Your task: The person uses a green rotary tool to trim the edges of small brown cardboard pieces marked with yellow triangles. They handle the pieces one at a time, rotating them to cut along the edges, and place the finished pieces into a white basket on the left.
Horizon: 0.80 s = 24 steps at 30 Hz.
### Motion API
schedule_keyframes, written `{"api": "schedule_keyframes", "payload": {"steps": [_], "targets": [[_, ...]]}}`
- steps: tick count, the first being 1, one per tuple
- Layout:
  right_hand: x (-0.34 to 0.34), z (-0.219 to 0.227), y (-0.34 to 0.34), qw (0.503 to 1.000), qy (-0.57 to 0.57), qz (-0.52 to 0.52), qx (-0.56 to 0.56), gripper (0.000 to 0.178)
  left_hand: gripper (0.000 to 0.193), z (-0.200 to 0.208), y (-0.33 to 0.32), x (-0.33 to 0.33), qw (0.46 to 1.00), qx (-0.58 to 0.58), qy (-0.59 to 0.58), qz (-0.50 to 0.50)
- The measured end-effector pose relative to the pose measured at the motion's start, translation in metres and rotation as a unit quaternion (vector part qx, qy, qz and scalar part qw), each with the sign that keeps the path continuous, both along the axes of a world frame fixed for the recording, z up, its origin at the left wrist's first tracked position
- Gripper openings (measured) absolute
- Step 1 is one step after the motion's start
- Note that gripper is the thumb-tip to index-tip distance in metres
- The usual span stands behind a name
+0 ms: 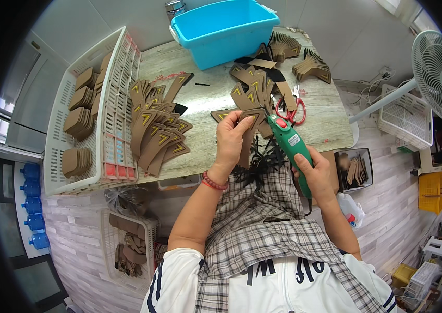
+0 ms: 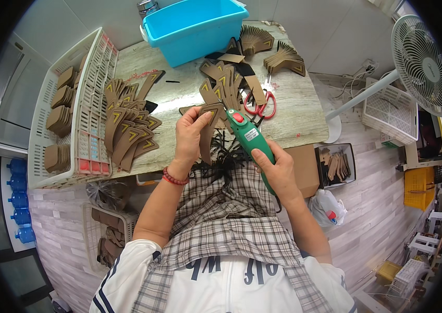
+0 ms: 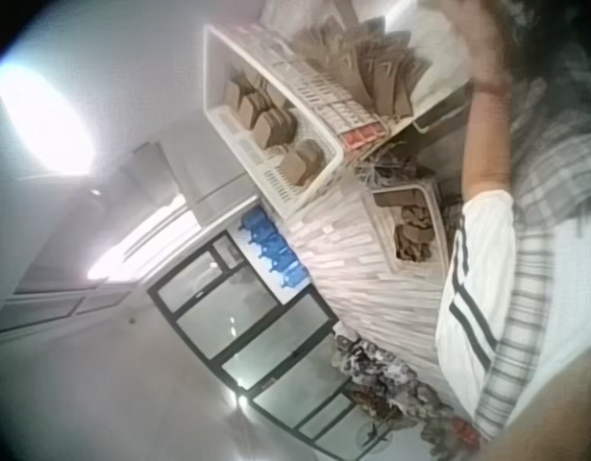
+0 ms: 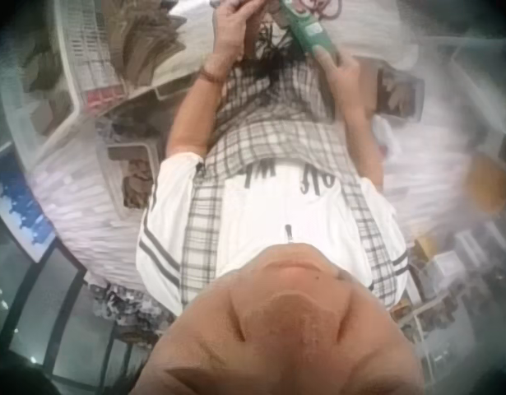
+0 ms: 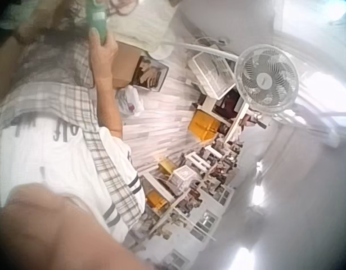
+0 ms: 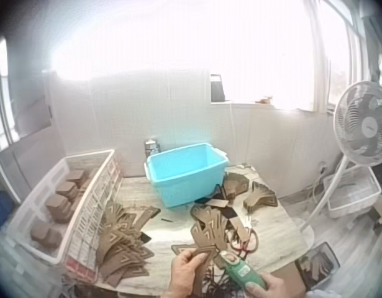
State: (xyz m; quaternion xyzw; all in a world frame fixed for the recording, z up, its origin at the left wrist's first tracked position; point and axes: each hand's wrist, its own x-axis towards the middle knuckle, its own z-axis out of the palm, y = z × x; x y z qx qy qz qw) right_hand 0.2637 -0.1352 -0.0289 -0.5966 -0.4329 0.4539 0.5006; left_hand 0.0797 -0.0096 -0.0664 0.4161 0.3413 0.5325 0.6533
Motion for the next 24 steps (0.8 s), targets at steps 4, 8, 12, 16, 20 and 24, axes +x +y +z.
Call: {"api": "schedule_keyframes", "payload": {"steps": [4, 8, 12, 16, 20, 24], "targets": [[0.003, 0.000, -0.001, 1.000, -0.003, 0.013, 0.002, 0.032, 0.011, 0.003, 0.007, -0.009, 0.999, 0.019, 0.024, -0.023], [0.007, -0.003, -0.002, 1.000, -0.013, 0.023, 0.003, 0.033, 0.009, 0.008, 0.014, -0.018, 0.997, 0.023, 0.047, -0.057], [0.010, -0.001, -0.004, 0.999, -0.013, 0.036, 0.000, 0.035, 0.007, 0.019, 0.019, -0.028, 0.992, 0.039, 0.083, -0.090], [0.013, -0.002, -0.005, 0.998, -0.022, 0.054, 0.003, 0.036, 0.008, 0.028, 0.022, -0.037, 0.985, 0.055, 0.102, -0.125], [0.017, -0.001, -0.005, 0.997, -0.018, 0.081, -0.001, 0.036, 0.010, 0.035, 0.027, -0.046, 0.969, 0.077, 0.170, -0.162], [0.019, 0.001, -0.005, 0.995, -0.036, 0.093, 0.004, 0.037, 0.011, 0.047, 0.030, -0.051, 0.947, 0.101, 0.245, -0.184]]}}
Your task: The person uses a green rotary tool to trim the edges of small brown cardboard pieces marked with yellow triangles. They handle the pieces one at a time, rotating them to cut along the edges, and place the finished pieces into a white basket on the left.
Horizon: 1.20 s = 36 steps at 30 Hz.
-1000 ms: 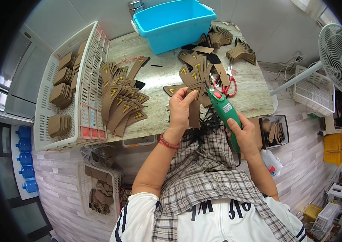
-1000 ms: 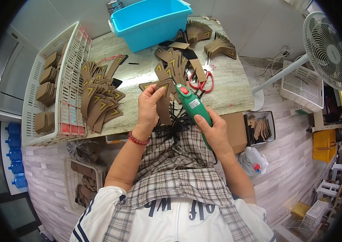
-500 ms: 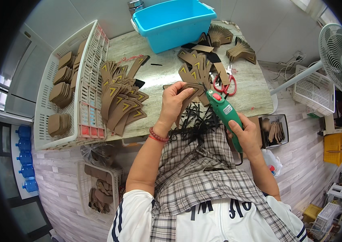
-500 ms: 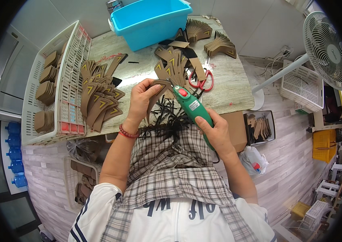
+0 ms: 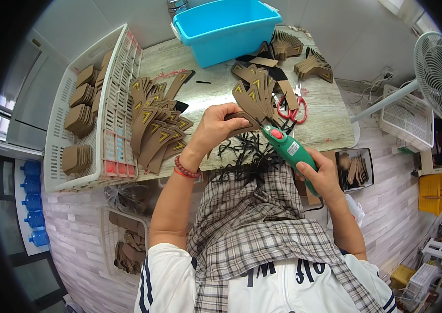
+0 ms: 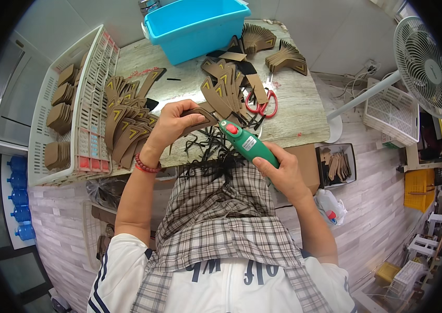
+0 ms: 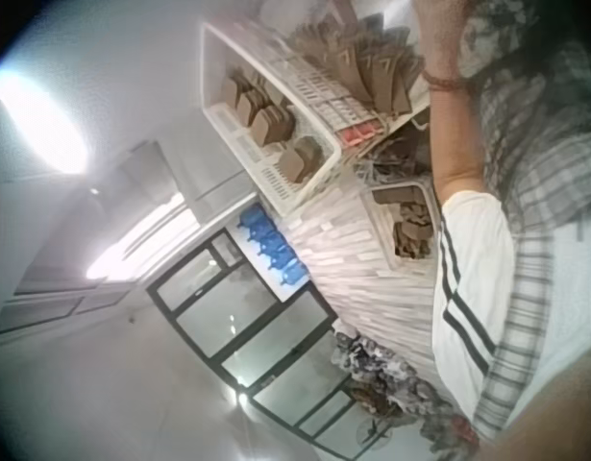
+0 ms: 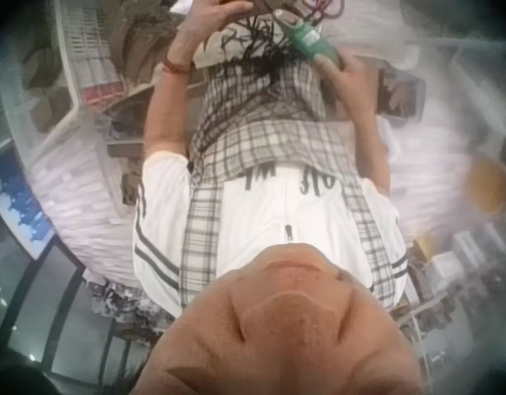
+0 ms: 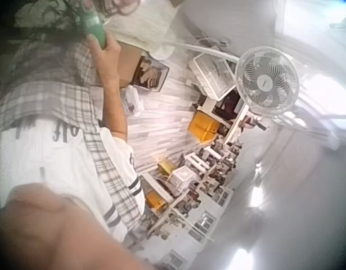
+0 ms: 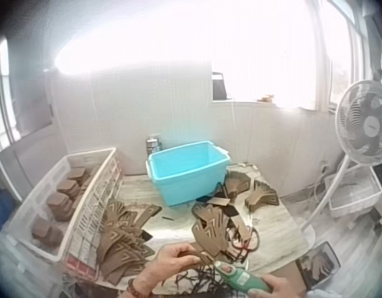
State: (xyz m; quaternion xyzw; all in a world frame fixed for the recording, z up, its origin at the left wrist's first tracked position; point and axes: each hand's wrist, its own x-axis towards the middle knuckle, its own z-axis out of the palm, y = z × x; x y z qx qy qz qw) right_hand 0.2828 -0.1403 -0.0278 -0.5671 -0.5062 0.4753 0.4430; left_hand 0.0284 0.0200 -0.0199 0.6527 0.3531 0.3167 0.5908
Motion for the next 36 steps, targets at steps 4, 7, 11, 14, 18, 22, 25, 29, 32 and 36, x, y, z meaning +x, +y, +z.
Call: {"api": "schedule_keyframes", "payload": {"steps": [4, 7, 11, 14, 18, 22, 25, 29, 32, 36], "targets": [[0.001, 0.003, 0.001, 1.000, -0.025, 0.008, -0.001, 0.037, 0.012, 0.010, -0.001, -0.002, 0.999, -0.002, 0.039, -0.014], [0.000, 0.000, 0.001, 0.999, -0.043, 0.011, 0.014, 0.038, 0.012, 0.008, -0.001, -0.002, 0.999, -0.017, 0.034, -0.028], [-0.001, 0.005, 0.003, 0.998, -0.056, 0.017, -0.015, 0.040, 0.011, -0.002, 0.000, -0.002, 0.996, -0.077, 0.026, -0.046], [-0.007, 0.000, 0.008, 0.999, -0.037, 0.016, -0.004, 0.041, 0.011, -0.009, 0.002, -0.002, 0.993, -0.095, 0.031, -0.058], [-0.020, 0.000, 0.021, 0.998, -0.060, 0.022, 0.007, 0.040, 0.011, -0.021, 0.009, -0.013, 0.994, -0.072, 0.051, -0.062], [-0.013, -0.005, 0.014, 0.999, -0.011, -0.035, -0.029, 0.036, 0.012, 0.040, 0.018, -0.073, 0.992, -0.055, 0.075, 0.090], [-0.006, -0.003, 0.007, 0.999, -0.001, -0.042, -0.020, 0.033, 0.022, 0.043, 0.048, -0.143, 0.915, 0.203, 0.259, 0.232], [-0.006, -0.007, 0.002, 0.997, 0.007, -0.072, -0.034, 0.033, 0.029, 0.004, 0.069, -0.109, 0.779, 0.462, 0.265, 0.332], [-0.007, -0.016, 0.001, 0.995, 0.019, -0.089, -0.028, 0.034, 0.036, -0.050, 0.066, -0.021, 0.800, 0.363, 0.353, 0.322], [-0.006, -0.015, 0.000, 0.995, 0.022, -0.092, -0.041, 0.036, 0.065, -0.121, 0.094, 0.061, 0.833, 0.202, 0.439, 0.270]]}}
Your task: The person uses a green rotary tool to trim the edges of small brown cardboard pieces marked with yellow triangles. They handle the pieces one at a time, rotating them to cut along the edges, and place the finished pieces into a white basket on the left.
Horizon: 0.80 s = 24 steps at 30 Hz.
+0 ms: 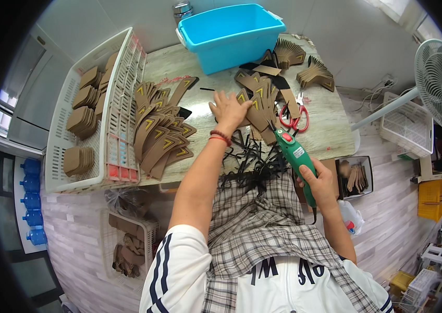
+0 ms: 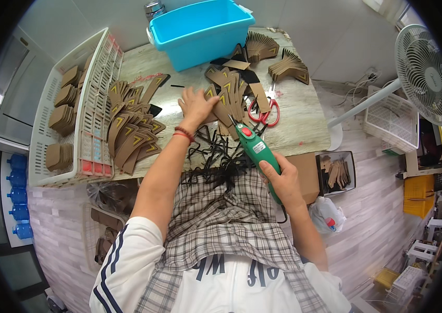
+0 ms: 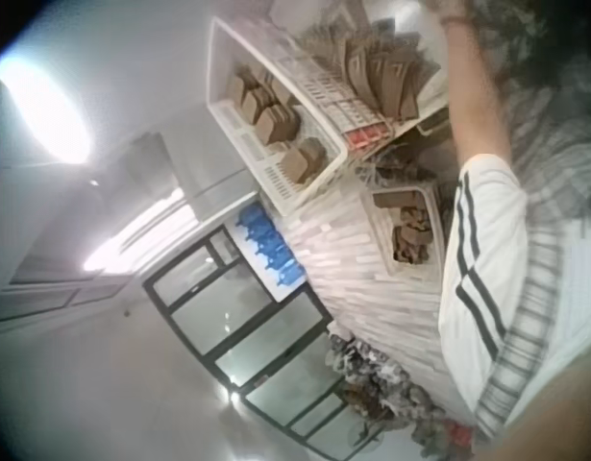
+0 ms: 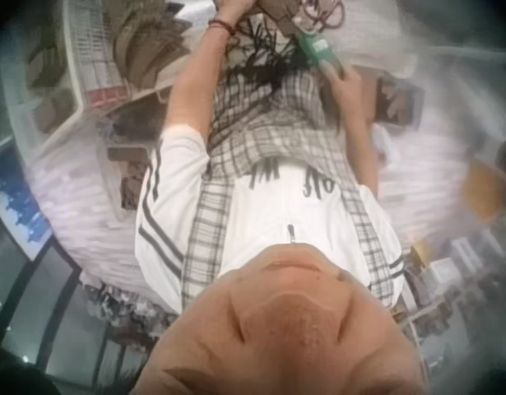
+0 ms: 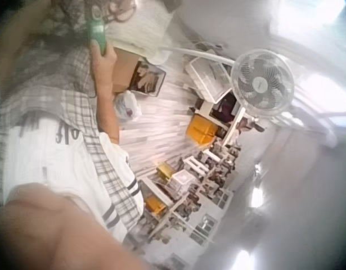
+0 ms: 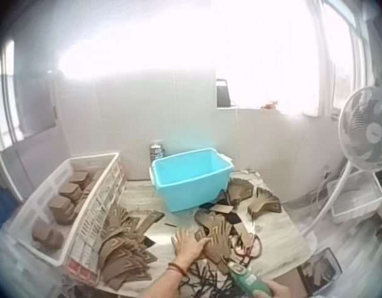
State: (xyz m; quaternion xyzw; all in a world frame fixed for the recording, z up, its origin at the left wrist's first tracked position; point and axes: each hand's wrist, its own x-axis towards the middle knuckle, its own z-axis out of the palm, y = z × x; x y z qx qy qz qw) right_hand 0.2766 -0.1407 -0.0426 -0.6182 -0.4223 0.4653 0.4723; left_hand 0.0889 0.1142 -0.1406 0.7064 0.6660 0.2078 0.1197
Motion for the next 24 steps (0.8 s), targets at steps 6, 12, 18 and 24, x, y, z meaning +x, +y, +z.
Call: {"api": "schedule_keyframes", "payload": {"steps": [6, 12, 18, 24], "targets": [[0.005, -0.008, -0.003, 1.000, -0.009, -0.008, -0.005, 0.035, 0.049, 0.006, -0.012, 0.008, 0.988, 0.076, -0.131, -0.030], [-0.007, 0.001, 0.007, 1.000, -0.009, -0.012, 0.009, 0.034, 0.037, 0.034, -0.032, -0.007, 0.913, 0.025, -0.405, -0.043], [-0.021, 0.005, 0.014, 0.999, -0.026, -0.019, 0.036, 0.036, 0.022, 0.076, -0.069, -0.027, 0.756, -0.070, -0.648, -0.066], [-0.030, 0.006, 0.012, 0.997, -0.059, -0.006, 0.051, 0.037, 0.013, 0.081, -0.094, -0.036, 0.642, -0.178, -0.745, -0.034]]}}
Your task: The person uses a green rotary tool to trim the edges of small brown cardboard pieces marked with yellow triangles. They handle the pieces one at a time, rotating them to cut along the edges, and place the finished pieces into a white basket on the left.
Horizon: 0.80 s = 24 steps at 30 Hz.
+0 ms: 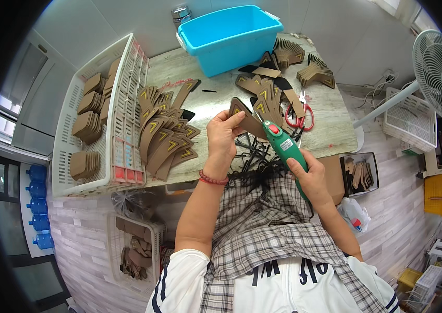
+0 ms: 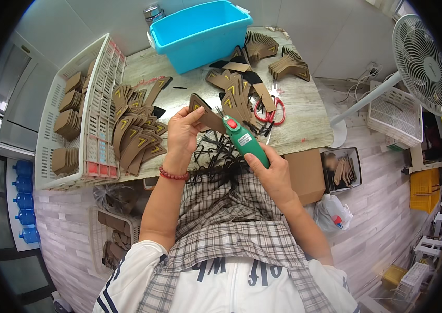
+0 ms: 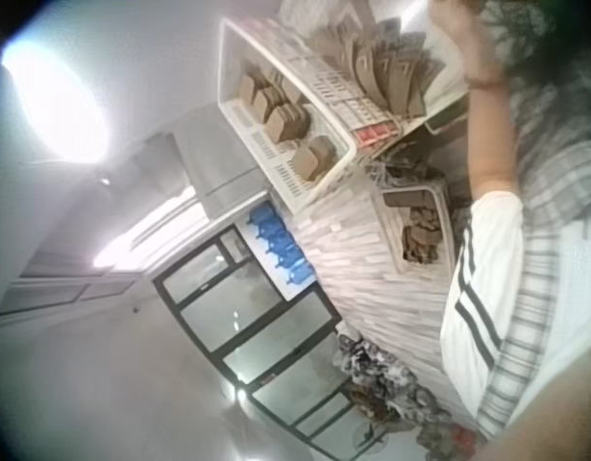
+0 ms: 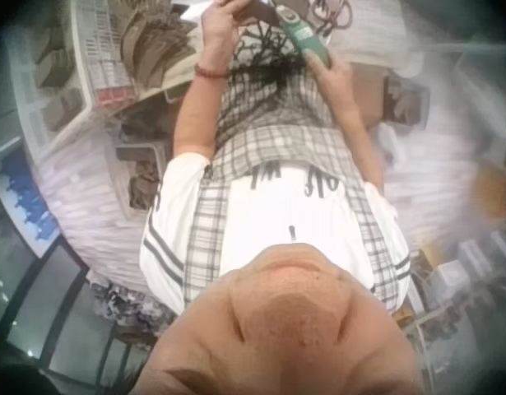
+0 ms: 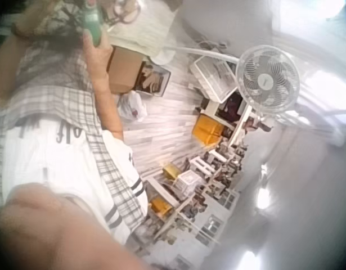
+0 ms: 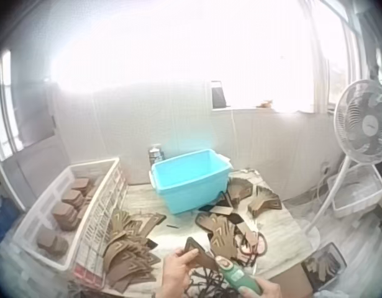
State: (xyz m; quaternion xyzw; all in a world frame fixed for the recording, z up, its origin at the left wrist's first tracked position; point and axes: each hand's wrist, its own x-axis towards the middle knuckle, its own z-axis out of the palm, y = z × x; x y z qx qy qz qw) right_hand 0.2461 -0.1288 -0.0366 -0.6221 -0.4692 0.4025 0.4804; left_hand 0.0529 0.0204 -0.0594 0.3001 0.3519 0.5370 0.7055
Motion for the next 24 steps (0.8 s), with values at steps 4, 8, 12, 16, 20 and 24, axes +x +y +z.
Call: {"api": "schedule_keyframes", "payload": {"steps": [4, 8, 12, 16, 20, 24], "targets": [[-0.001, 0.000, -0.002, 1.000, -0.010, 0.011, -0.001, 0.037, 0.012, 0.000, -0.012, 0.009, 0.998, 0.029, -0.057, 0.007], [0.000, -0.001, -0.003, 1.000, -0.017, 0.017, 0.004, 0.037, 0.013, 0.000, -0.016, 0.014, 0.997, 0.046, -0.017, 0.060], [0.000, -0.006, -0.004, 0.999, -0.020, 0.016, 0.026, 0.038, 0.009, 0.002, -0.019, 0.016, 0.996, 0.027, -0.004, 0.090], [0.001, -0.004, -0.003, 1.000, 0.002, 0.021, 0.000, 0.038, 0.009, 0.001, -0.021, 0.016, 0.997, -0.015, 0.038, 0.063], [0.000, -0.001, -0.002, 1.000, 0.021, 0.012, 0.000, 0.037, 0.009, 0.002, -0.025, 0.018, 0.998, -0.021, 0.038, 0.046], [0.000, -0.003, -0.001, 1.000, 0.026, 0.007, 0.009, 0.037, 0.008, 0.003, -0.031, 0.023, 0.998, -0.030, 0.048, 0.029]]}}
